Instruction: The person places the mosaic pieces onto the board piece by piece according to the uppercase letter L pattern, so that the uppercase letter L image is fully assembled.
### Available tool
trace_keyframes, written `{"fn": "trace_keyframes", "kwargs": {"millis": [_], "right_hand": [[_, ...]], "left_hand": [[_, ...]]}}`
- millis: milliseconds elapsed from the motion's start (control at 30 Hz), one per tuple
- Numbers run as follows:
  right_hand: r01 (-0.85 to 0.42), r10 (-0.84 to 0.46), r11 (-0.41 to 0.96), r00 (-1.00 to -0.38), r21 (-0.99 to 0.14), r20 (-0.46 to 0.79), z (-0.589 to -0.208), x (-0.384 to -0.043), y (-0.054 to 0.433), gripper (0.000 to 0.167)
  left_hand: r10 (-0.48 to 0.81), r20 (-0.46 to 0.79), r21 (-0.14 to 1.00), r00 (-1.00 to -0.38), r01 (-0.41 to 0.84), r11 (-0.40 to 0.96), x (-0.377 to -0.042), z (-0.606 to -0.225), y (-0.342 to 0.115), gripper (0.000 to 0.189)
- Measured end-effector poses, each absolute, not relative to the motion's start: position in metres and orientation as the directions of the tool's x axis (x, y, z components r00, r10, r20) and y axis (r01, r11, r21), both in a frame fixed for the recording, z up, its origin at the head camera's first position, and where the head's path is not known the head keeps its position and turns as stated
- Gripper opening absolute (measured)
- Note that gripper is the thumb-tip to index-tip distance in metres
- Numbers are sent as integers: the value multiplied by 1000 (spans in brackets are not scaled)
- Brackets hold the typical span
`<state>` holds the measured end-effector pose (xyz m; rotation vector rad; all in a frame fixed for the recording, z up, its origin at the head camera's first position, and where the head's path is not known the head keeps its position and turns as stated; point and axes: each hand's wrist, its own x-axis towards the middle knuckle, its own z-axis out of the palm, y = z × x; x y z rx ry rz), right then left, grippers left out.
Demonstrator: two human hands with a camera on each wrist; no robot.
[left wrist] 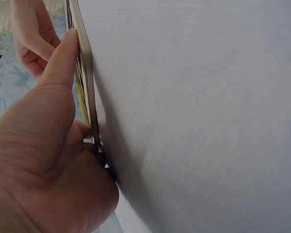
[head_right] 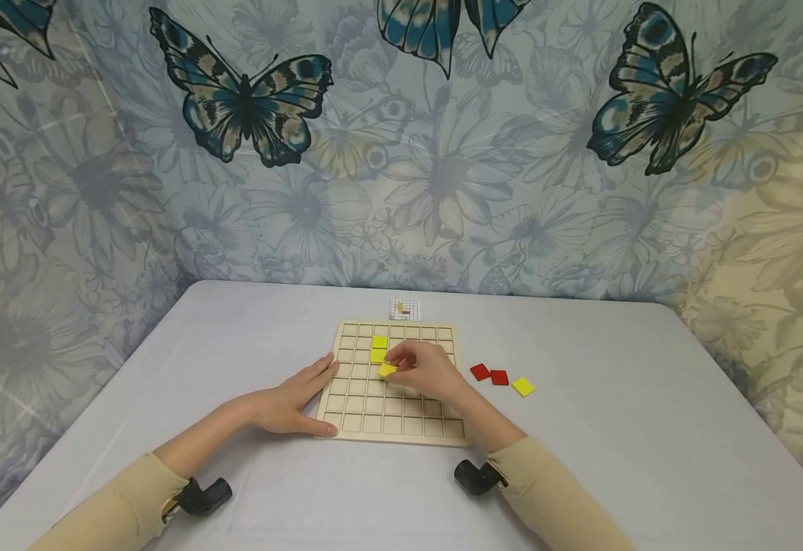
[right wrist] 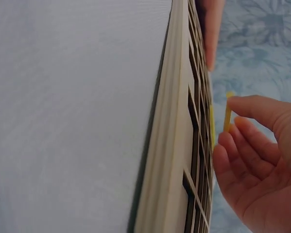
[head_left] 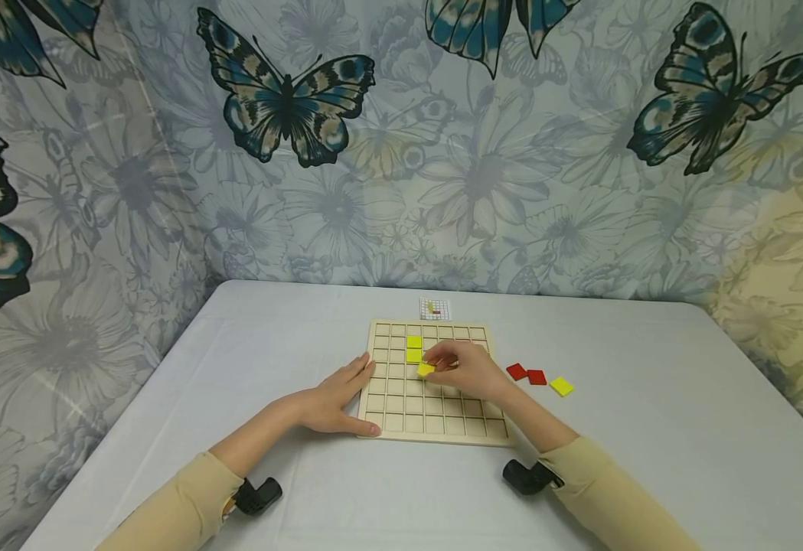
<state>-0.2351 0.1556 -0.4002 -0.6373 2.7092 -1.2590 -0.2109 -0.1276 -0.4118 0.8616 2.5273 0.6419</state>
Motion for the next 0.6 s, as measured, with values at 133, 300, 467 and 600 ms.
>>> {"fn": "trace_keyframes", "kwargs": {"millis": [133, 300, 467, 600], "right_hand": [[-333, -412, 566, -907, -754, 90, -402, -236, 150, 23], [-352, -423, 594, -901, -723, 91, -402, -236, 144, 21], [-404, -451, 618, -885, -675, 117, -402, -237, 139, 20], [-438, -475, 620, -870, -651, 133, -403, -239, 138, 18]], "left_hand": [[644, -212, 538, -735, 462, 705, -211, -412, -127, 108], [641, -217, 536, -737, 459, 709, -210, -411, -127, 108], [640, -216, 536, -738, 458, 709, -210, -411, -127, 108], [638, -218, 534, -738, 457, 712, -210, -411, -127, 108]]}}
